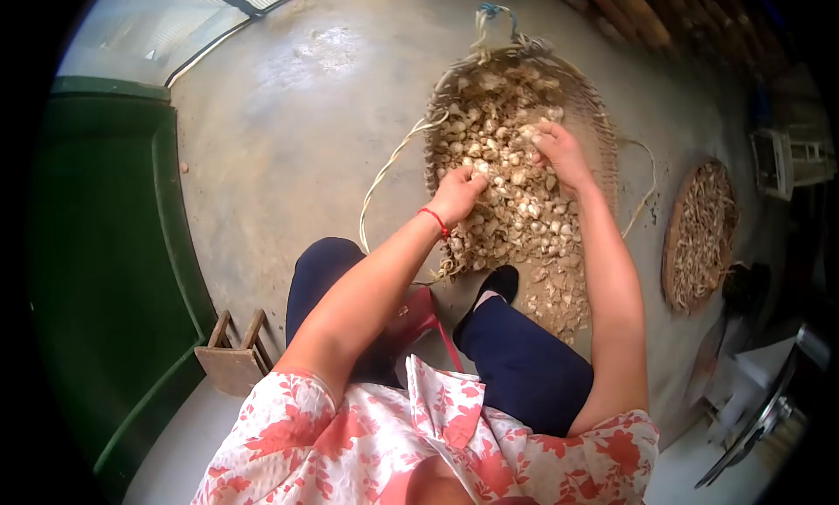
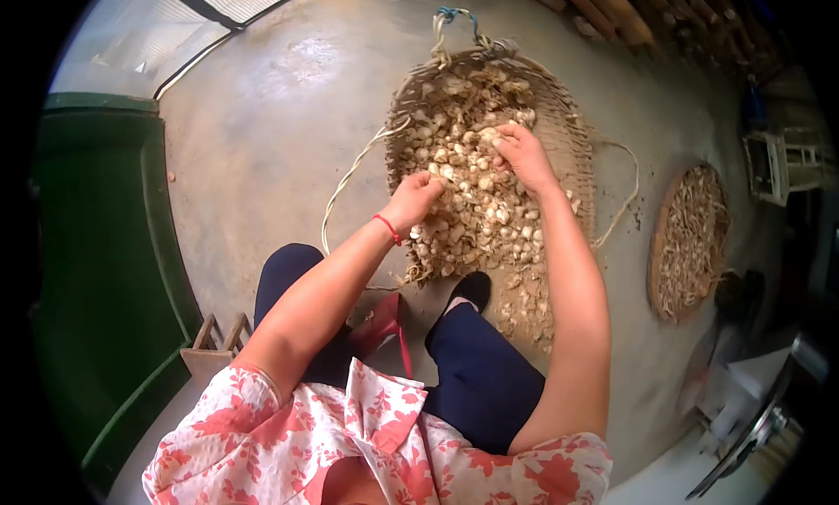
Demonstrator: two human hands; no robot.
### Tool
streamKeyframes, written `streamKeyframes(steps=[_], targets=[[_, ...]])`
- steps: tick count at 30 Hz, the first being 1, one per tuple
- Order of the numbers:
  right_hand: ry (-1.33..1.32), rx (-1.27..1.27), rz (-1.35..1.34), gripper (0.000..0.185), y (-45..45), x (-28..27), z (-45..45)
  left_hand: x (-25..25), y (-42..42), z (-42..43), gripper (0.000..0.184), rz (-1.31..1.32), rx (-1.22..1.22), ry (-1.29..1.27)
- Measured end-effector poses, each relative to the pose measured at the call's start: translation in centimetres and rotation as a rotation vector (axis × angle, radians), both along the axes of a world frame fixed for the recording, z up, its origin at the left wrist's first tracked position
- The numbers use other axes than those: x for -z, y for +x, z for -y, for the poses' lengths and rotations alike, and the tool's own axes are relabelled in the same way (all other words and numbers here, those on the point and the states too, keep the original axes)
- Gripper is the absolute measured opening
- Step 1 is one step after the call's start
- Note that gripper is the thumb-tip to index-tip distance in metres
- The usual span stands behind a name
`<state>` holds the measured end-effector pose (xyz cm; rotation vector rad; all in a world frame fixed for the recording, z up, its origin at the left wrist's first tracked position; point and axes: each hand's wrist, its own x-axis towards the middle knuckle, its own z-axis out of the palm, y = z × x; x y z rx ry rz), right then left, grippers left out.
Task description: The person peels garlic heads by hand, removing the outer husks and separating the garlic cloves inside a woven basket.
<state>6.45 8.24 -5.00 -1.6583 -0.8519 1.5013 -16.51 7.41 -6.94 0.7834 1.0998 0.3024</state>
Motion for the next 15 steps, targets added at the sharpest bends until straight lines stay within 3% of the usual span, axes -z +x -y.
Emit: streamKeyframes(steps=[3, 4, 7, 8, 10, 11, 14, 15], targets=[[0.063, -0.034, 0.03, 0.026, -2.7, -2.8, 1.2, -2.0, 0.9, 0.1, 0.021, 0.088, -0.06, -0.067], [-0.011, -0.08, 0.135, 0.027, -5.8, -4.8, 2.0, -2.0, 1.3, 0.6, 0.023, 0.139, -0.114, -0.14], [-0.02, -0.205, 0.552, 0.03, -9.8, -3.5, 3.6, -2.3, 1.7, 1.3, 0.03, 0.197, -0.19, -0.223], [-0.023, -0.201, 0.553, 0.03, -9.7, -2.2, 4.0, -2.4, 1.6, 1.6, 0.03, 0.228, -0.197, -0.26], [0.291, -0.1, 0.56, 0.029, -9.5, -0.2, 4.2, -2.5, 1.5, 1.8, 0.033, 0.268, -0.239, -0.263], [0.295, -0.101, 0.56, 0.029, -9.2, -0.1, 4.3, -2.5, 1.5, 1.7, 0.033, 0.27, -0.24, -0.26], [0.07, 0.114, 0.104, 0.034, -8.8, -0.2, 4.5, -2.9, 1.2, 1.4, 0.035, 0.27, -0.154, -0.027], [0.069, 0.1, 0.108, 0.034, -8.7, -0.5, 4.4, -3.3, 1.2, 1.3, 0.035, 0.275, -0.168, -0.027]])
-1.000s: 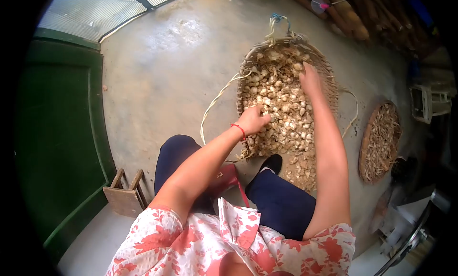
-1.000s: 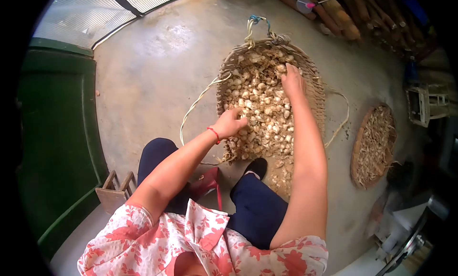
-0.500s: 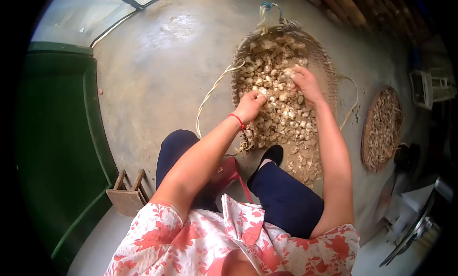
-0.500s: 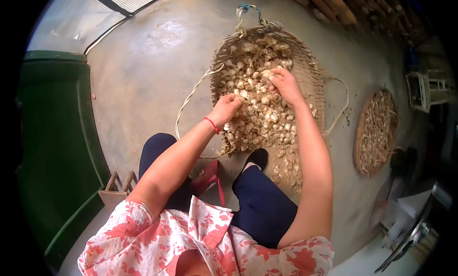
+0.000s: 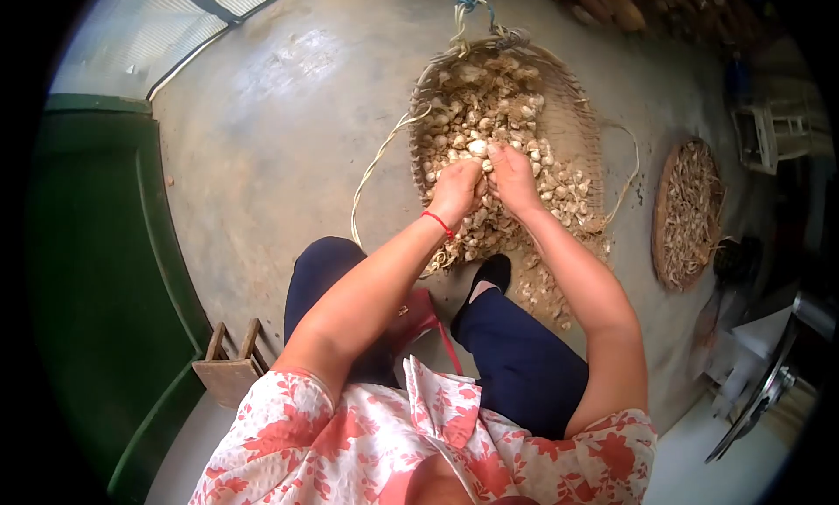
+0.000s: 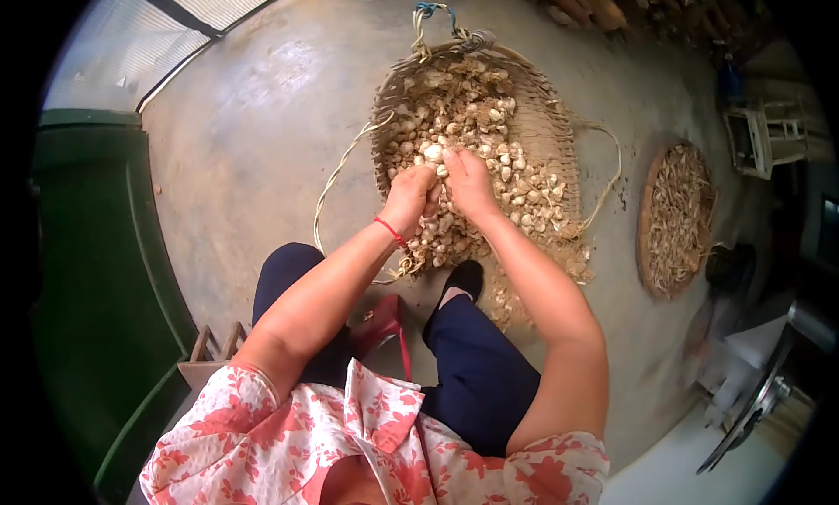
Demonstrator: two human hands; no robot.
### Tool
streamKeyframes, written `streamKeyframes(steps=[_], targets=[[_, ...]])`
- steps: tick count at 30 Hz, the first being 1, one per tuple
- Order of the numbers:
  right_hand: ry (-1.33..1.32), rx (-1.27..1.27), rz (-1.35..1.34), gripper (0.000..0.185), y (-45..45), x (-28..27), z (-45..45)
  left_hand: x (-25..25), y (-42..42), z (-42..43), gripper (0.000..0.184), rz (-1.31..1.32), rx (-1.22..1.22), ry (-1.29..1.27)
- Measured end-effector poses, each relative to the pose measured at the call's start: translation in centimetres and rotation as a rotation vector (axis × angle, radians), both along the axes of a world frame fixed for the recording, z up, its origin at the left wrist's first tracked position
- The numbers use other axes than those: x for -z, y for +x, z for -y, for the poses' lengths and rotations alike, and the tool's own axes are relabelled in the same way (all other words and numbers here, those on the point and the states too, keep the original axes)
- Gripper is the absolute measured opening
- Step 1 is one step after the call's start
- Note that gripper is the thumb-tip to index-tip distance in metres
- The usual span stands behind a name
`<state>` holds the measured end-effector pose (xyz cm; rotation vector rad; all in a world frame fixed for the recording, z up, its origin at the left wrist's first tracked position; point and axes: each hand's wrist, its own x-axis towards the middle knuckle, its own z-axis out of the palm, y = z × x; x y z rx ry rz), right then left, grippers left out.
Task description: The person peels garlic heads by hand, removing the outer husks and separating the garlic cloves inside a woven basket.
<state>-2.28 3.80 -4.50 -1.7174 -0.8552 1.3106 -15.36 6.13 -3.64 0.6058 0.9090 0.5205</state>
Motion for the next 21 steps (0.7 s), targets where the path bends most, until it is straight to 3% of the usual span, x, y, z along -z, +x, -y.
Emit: streamKeyframes(steps=[2, 3, 4, 6, 8, 10, 12, 14, 17, 18, 20, 21], targets=[[-0.004, -0.006, 0.095, 0.033, 0.1, -0.7, -0.4, -1.0, -0.2, -0.4, 0.039, -0.081, -0.052, -0.277], [0.072, -0.1, 0.302, 0.028, 0.0, -1.1, -0.7, -1.5, -0.4, -0.5, 0.044, -0.079, -0.071, -0.307], [0.077, -0.109, 0.3, 0.028, -0.7, -1.2, -0.8, -1.5, -0.7, -0.7, 0.044, -0.08, -0.082, -0.303], [0.29, -0.382, 0.562, 0.023, -2.3, -1.2, -0.3, -1.3, -0.8, -0.6, 0.045, -0.115, -0.082, -0.193], [0.356, -0.365, 0.563, 0.019, -2.8, -1.8, -0.6, 1.2, -0.3, -0.5, 0.042, -0.231, -0.157, -0.039], [0.245, -0.239, 0.202, 0.015, -3.3, -1.7, -0.8, 1.3, -0.9, -1.0, 0.045, -0.347, -0.208, 0.225], [0.178, -0.155, 0.082, 0.016, -3.4, -1.7, -0.9, 0.3, -0.6, -0.9, 0.039, -0.331, -0.261, 0.202], [0.047, 0.01, -0.152, 0.017, -3.5, -2.0, -1.1, -1.3, -0.4, -1.0, 0.032, -0.076, -0.238, 0.013], [-0.024, 0.147, -0.363, 0.019, -3.6, -1.7, -1.0, -0.9, -0.9, -1.2, 0.025, 0.033, -0.164, -0.087], [-0.025, 0.148, -0.362, 0.019, -3.4, -1.9, -1.2, -1.5, -0.9, -1.2, 0.025, 0.034, -0.163, -0.089], [-0.09, 0.365, -0.654, 0.021, -2.2, -2.5, -1.8, -2.8, -0.8, -1.3, 0.019, 0.125, -0.166, -0.076], [-0.068, 0.349, -0.681, 0.024, -1.7, -2.6, -2.0, -2.6, -0.7, -1.4, 0.016, 0.185, -0.15, -0.071]])
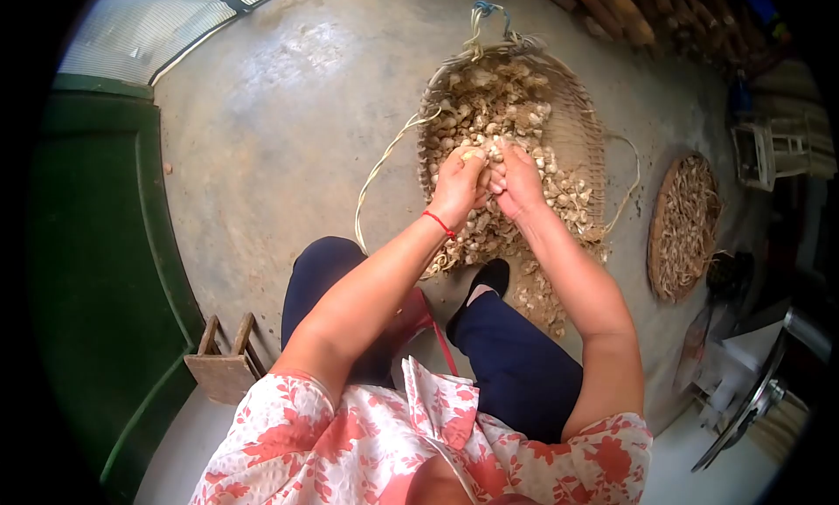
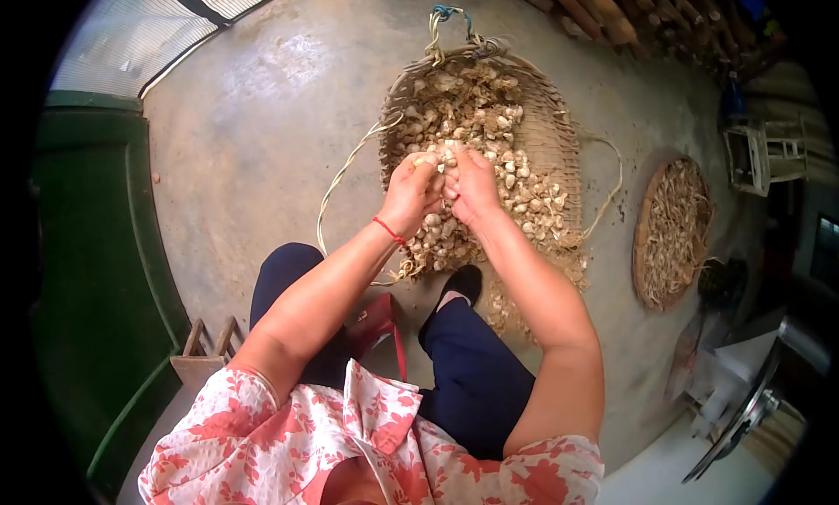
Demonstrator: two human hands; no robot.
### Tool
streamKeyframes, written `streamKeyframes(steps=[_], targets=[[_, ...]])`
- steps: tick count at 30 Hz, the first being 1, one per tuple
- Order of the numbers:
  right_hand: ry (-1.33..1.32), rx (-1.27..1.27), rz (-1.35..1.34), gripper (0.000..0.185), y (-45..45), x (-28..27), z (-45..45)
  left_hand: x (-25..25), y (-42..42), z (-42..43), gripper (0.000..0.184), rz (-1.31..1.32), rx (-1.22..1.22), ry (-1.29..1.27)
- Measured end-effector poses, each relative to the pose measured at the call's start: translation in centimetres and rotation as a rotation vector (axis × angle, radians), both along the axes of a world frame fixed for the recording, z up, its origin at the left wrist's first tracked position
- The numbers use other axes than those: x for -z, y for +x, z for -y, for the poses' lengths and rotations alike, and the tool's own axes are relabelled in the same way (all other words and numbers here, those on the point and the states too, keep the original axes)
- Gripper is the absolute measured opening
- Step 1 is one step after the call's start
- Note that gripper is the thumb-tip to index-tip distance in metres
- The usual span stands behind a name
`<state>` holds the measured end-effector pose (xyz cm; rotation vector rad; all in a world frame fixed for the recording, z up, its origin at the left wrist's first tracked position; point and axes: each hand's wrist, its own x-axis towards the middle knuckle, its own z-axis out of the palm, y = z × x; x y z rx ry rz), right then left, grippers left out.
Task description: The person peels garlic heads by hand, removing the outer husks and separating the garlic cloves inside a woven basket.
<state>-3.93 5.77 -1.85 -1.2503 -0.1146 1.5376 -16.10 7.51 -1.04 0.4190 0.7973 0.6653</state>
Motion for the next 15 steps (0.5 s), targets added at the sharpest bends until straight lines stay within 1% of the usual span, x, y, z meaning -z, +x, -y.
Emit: streamKeyframes(steps=[1, 3, 4, 5, 7, 8, 9, 12, 13, 15], targets=[[0.002, 0.005, 0.001, 0.024, 0.1, -0.1, 0.1, 0.0, 0.1, 0.2, 0.016, 0.001, 0.005, 0.002], [-0.024, -0.206, 0.385, 0.024, 0.2, -0.5, 0.4, 0.1, 0.5, 0.5, 0.017, -0.002, -0.005, -0.095], [-0.034, -0.294, 0.538, 0.024, -0.2, -1.3, 0.4, 0.7, 0.6, 0.7, 0.02, -0.004, -0.019, -0.102], [-0.035, -0.294, 0.537, 0.024, -0.1, -0.7, 0.9, 1.3, 0.4, 0.7, 0.02, -0.005, -0.019, -0.102], [0.099, -0.319, 0.601, 0.023, 0.0, 0.2, 1.7, 2.2, -0.5, 0.2, 0.022, 0.102, 0.138, -0.029], [0.068, -0.274, 0.441, 0.022, 0.3, 0.4, 2.0, 2.4, -0.6, 0.0, 0.02, 0.135, 0.185, -0.007], [0.071, -0.274, 0.441, 0.022, 0.6, 0.3, 2.1, 2.3, -0.5, 0.0, 0.02, 0.134, 0.184, -0.005], [0.006, -0.062, -0.037, 0.023, 1.1, -0.2, 2.5, 2.0, 0.0, 0.8, 0.013, 0.113, 0.092, -0.03], [0.005, -0.063, -0.035, 0.023, 1.7, -0.2, 2.5, 2.1, 0.1, 1.1, 0.013, 0.115, 0.091, -0.031], [-0.027, -0.068, -0.006, 0.021, 4.8, -0.5, 1.9, 2.3, 0.3, 1.4, 0.015, 0.012, 0.147, -0.038]])
